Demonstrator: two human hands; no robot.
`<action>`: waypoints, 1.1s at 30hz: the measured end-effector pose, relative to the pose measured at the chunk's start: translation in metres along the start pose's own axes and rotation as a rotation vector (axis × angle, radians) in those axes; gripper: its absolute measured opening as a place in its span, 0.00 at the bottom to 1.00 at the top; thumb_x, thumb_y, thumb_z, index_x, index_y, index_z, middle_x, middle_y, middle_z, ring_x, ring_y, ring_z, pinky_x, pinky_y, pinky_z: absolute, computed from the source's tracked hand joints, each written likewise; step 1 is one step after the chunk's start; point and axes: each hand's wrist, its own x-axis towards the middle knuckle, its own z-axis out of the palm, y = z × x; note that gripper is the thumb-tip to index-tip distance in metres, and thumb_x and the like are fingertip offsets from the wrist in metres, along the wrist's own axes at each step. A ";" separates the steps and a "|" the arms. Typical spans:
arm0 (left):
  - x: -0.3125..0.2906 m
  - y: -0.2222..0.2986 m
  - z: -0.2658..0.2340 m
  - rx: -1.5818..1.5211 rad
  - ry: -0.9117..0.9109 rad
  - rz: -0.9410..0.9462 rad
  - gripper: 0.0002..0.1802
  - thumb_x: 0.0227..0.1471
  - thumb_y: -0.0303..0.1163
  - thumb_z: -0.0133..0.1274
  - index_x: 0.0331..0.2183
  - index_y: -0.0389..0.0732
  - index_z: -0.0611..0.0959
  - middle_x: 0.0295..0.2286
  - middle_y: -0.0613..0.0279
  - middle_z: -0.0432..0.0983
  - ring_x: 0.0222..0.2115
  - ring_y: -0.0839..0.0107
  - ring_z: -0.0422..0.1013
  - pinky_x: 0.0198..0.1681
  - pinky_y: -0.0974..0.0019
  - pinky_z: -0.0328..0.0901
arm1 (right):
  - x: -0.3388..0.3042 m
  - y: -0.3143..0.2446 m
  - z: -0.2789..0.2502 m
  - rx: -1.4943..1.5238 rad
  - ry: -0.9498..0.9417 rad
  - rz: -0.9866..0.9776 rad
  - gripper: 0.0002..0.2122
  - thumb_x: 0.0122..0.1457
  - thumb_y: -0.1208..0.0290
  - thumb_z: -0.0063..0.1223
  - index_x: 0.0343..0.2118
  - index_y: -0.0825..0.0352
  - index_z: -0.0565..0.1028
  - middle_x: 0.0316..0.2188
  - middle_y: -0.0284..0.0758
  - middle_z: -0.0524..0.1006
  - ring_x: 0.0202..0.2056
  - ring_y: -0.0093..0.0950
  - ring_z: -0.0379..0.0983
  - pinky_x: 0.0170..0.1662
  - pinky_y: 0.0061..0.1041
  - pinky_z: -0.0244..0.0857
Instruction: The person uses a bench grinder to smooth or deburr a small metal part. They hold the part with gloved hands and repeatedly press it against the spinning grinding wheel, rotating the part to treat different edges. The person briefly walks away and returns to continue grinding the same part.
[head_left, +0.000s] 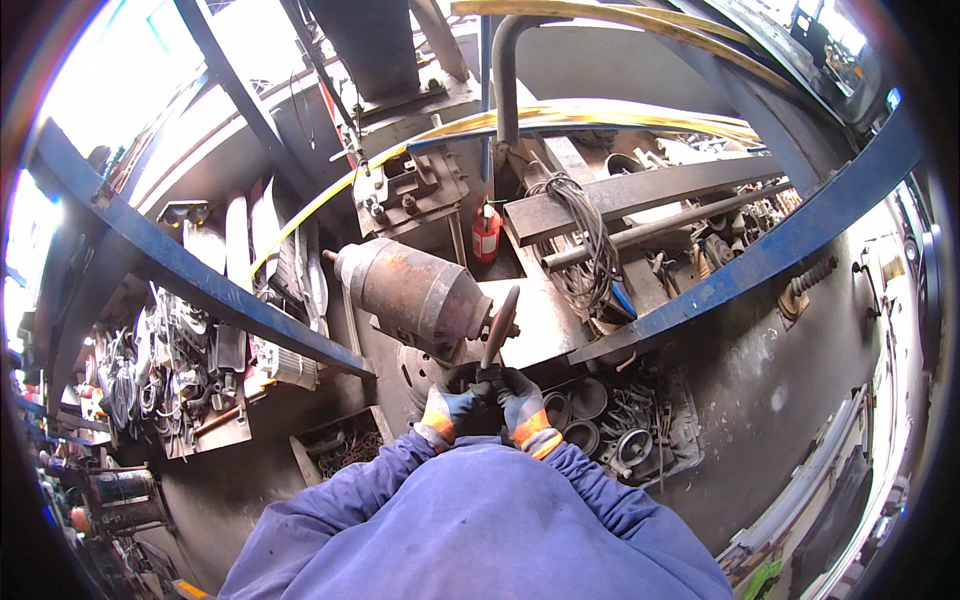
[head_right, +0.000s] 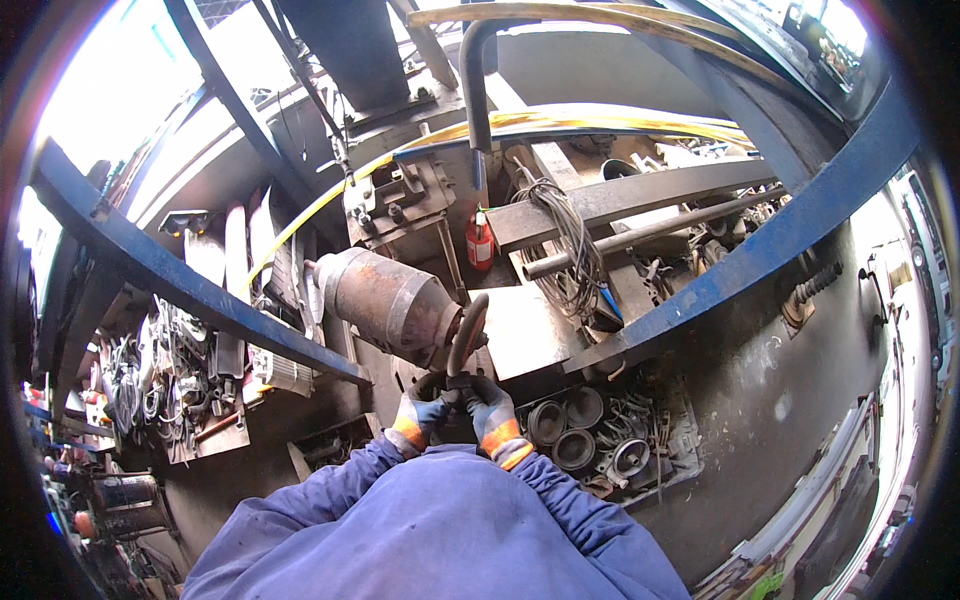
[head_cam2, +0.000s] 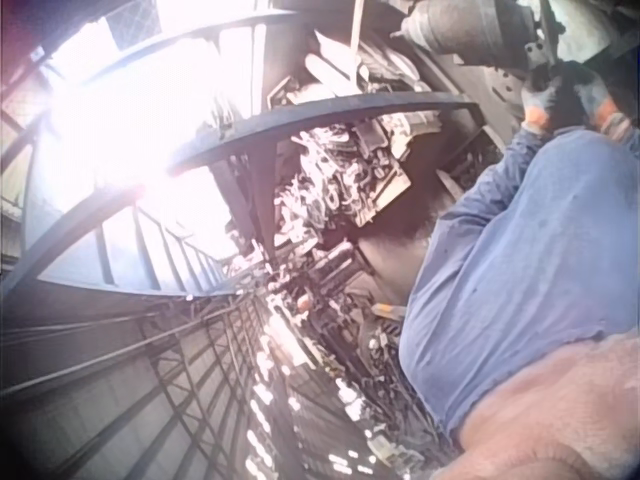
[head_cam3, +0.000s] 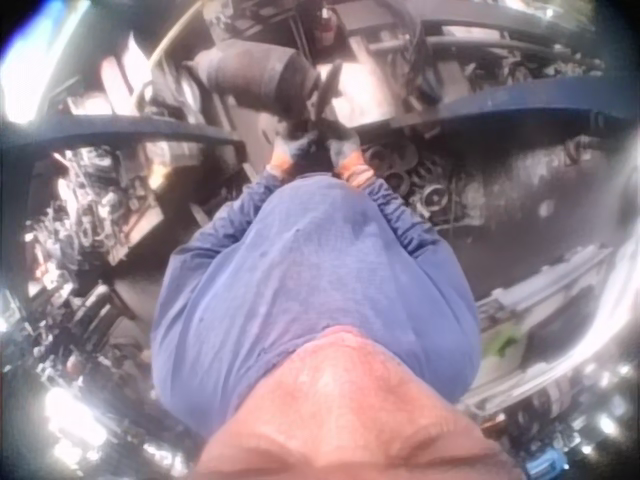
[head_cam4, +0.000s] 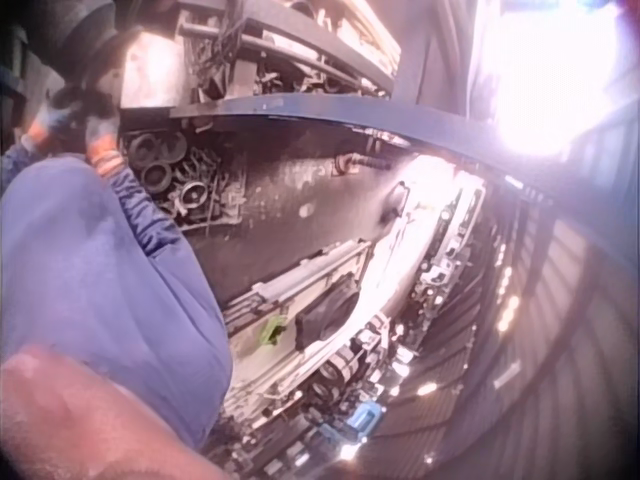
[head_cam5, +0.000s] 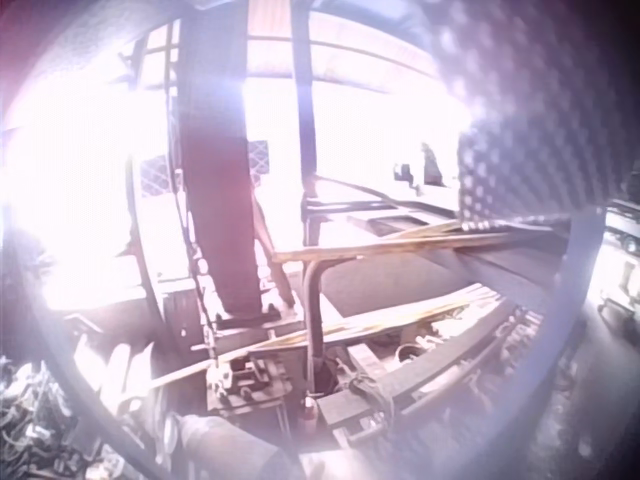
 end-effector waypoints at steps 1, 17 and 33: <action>0.001 -0.003 0.000 0.002 -0.004 0.022 0.29 0.47 0.37 0.66 0.49 0.35 0.76 0.38 0.61 0.78 0.34 0.75 0.73 0.36 0.70 0.70 | -0.001 -0.003 -0.001 -0.016 -0.001 0.008 0.11 0.59 0.76 0.56 0.45 0.70 0.76 0.39 0.35 0.80 0.38 0.21 0.74 0.45 0.22 0.69; 0.001 -0.013 -0.010 -0.124 -0.040 0.056 0.23 0.53 0.32 0.61 0.48 0.35 0.75 0.38 0.61 0.78 0.37 0.73 0.74 0.40 0.70 0.70 | 0.004 -0.014 0.008 -0.080 -0.063 0.070 0.08 0.59 0.78 0.55 0.41 0.71 0.78 0.33 0.32 0.81 0.32 0.19 0.73 0.40 0.21 0.69; 0.002 -0.010 0.003 0.021 0.013 0.077 0.36 0.46 0.37 0.67 0.53 0.34 0.72 0.42 0.60 0.77 0.40 0.73 0.73 0.43 0.69 0.69 | -0.002 0.003 -0.007 -0.067 0.001 -0.017 0.10 0.59 0.77 0.56 0.43 0.71 0.76 0.36 0.33 0.80 0.36 0.21 0.73 0.42 0.22 0.68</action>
